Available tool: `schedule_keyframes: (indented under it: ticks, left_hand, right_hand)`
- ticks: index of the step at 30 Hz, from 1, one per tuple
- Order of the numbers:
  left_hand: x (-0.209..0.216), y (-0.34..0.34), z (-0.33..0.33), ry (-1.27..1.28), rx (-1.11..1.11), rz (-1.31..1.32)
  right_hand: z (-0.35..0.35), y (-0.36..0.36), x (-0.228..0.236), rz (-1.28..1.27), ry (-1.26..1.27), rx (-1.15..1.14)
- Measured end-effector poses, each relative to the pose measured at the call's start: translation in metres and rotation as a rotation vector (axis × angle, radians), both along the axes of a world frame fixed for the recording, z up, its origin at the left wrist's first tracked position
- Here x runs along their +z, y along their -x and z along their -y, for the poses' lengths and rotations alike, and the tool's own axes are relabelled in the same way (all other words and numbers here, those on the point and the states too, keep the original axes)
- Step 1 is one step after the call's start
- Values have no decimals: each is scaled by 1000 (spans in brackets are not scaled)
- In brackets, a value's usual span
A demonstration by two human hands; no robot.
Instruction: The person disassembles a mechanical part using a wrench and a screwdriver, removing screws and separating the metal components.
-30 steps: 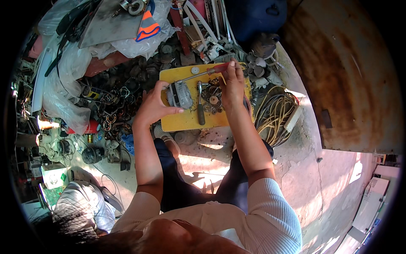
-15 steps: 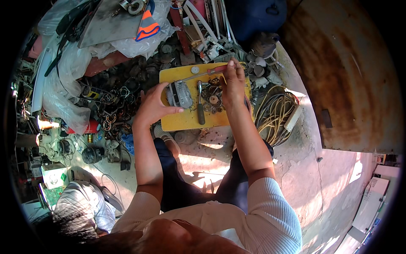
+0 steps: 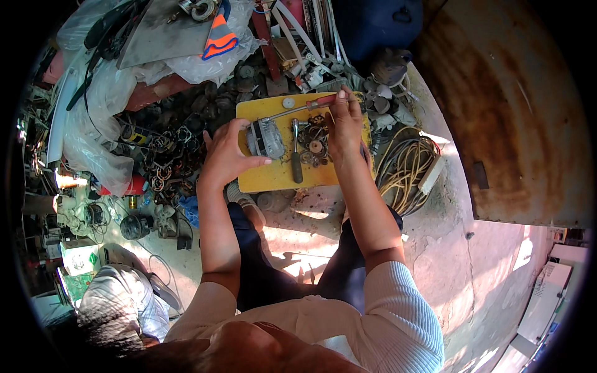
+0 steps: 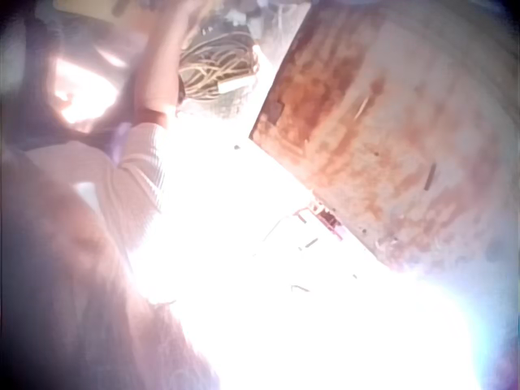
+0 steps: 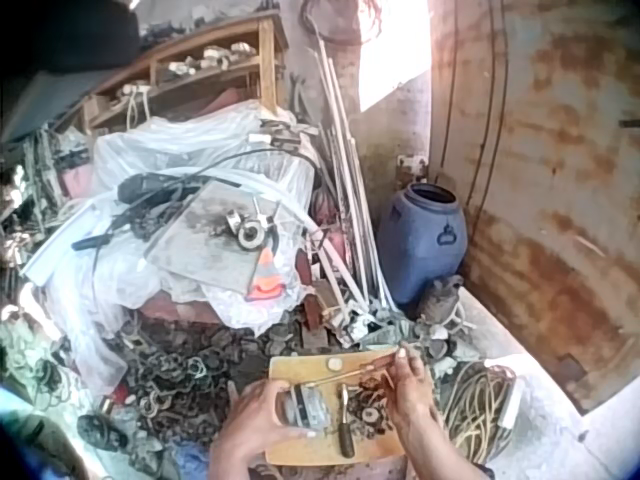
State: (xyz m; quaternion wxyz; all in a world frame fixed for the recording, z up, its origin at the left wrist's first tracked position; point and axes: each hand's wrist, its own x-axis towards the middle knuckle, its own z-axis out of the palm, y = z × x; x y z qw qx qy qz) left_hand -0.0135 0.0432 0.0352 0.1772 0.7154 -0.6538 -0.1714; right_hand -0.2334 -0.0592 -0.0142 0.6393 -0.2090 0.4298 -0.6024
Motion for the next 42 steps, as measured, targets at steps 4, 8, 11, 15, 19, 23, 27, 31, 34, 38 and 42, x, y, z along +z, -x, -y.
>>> schedule_keyframes:
  ticks: [4, 8, 11, 15, 19, 23, 27, 31, 34, 38, 42]
  left_hand:
    - [-1, 1, 1, -1, -9, 16]
    - [-4, 0, 1, 20, -4, 9]
    - [-2, -1, 1, -5, 6, -15]
    - [0, -1, 2, -25, -9, 0]
    - [-2, -1, 2, -11, -5, 2]
    - [-3, -2, 2, -8, 9, -15]
    - [-2, -1, 3, -18, -8, -4]
    - [-3, 0, 2, -8, 7, -10]
    - [-1, -2, 2, -35, 21, -25]
    - [-4, -2, 3, -27, -5, 5]
    - [-1, 0, 3, -24, 28, -53]
  right_hand:
    - [4, 7, -14, 14, 75, 9]
    - [6, 4, -17, 77, 122, 24]
    - [-1, -3, -2, 15, 28, 6]
    - [5, 4, -14, -28, 85, 21]
    - [3, 1, -12, 12, 150, 2]
    - [0, -4, -5, -45, 124, -5]
    - [9, 6, -23, -56, 185, 31]
    - [10, 3, -22, -4, 226, -23]
    - [2, -3, -7, 9, 136, -17]
    - [3, -1, -14, -98, 81, -8]
    - [3, 1, -17, -5, 185, 12]
